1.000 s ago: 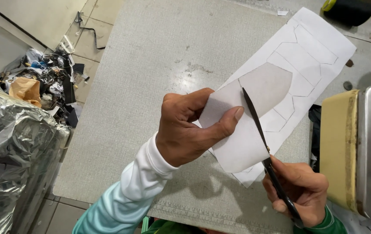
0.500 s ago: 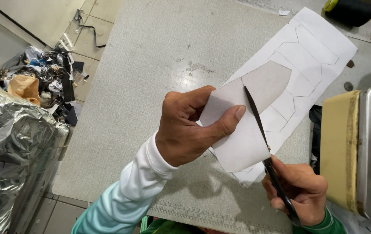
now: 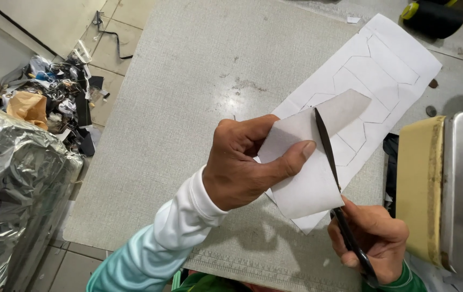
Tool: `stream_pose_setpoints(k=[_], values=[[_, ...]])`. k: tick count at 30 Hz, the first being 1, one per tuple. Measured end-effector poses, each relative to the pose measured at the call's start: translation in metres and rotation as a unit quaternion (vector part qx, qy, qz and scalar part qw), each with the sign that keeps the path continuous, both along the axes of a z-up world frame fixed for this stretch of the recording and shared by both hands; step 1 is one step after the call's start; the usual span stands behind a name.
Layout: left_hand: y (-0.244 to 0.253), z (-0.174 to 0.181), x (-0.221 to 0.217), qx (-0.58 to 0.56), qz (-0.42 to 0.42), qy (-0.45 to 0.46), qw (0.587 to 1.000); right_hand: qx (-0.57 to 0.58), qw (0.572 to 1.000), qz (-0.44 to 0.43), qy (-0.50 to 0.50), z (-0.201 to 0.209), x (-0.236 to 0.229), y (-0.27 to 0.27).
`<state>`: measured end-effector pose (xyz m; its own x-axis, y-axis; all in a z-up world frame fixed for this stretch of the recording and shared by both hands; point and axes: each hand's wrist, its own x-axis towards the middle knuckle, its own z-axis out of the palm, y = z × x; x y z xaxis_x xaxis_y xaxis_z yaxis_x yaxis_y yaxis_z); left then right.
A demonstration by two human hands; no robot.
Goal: The person uses scissors to cut a piece of white paper along a pre-drawn outline. They carefully follow the lines to create a specific shape, then place the cut piece on top of a larger sheet of paper with similar markings.
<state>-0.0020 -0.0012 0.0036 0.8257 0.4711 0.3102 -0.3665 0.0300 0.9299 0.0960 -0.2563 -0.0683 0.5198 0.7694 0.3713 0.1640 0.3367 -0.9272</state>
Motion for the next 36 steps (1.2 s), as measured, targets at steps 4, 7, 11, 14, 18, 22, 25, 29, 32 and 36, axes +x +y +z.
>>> stream_pose_setpoints(k=[4, 7, 11, 14, 18, 22, 25, 29, 32, 36], values=[[0.000, -0.001, 0.000, -0.005, 0.000, -0.013, 1.000, -0.009, 1.000, -0.002, -0.019, -0.004, 0.002, -0.003], [0.000, 0.001, -0.001, -0.004, 0.006, -0.002, 1.000, -0.010, 1.000, 0.005, -0.023, -0.006, 0.003, -0.004], [0.001, 0.002, -0.002, -0.020, -0.010, -0.003, 1.000, -0.009, 1.000, 0.000, -0.019, -0.006, 0.002, -0.004], [0.000, 0.002, -0.002, -0.039, -0.022, 0.004, 0.999, -0.019, 1.000, -0.009, -0.017, -0.005, 0.002, -0.005], [0.000, 0.002, -0.001, -0.033, -0.019, 0.001, 0.999, -0.017, 1.000, -0.016, 0.009, -0.004, -0.001, -0.005], [0.000, -0.001, -0.001, -0.055, -0.031, -0.001, 0.998, -0.022, 0.999, -0.022, -0.010, -0.004, -0.001, -0.003], [0.002, -0.001, -0.001, -0.051, -0.043, 0.001, 0.998, -0.019, 0.999, -0.028, -0.029, -0.004, 0.000, 0.000], [0.011, -0.003, -0.002, 0.016, 0.005, -0.028, 0.999, -0.018, 0.999, -0.041, -0.010, -0.008, 0.003, -0.003], [0.027, 0.001, -0.004, -0.027, 0.070, -0.046, 0.996, -0.052, 0.992, -0.108, -0.043, 0.009, 0.000, 0.012], [0.046, -0.001, -0.005, -0.141, 0.071, -0.074, 0.985, -0.223, 0.875, -0.281, -0.326, 0.014, 0.010, 0.016]])
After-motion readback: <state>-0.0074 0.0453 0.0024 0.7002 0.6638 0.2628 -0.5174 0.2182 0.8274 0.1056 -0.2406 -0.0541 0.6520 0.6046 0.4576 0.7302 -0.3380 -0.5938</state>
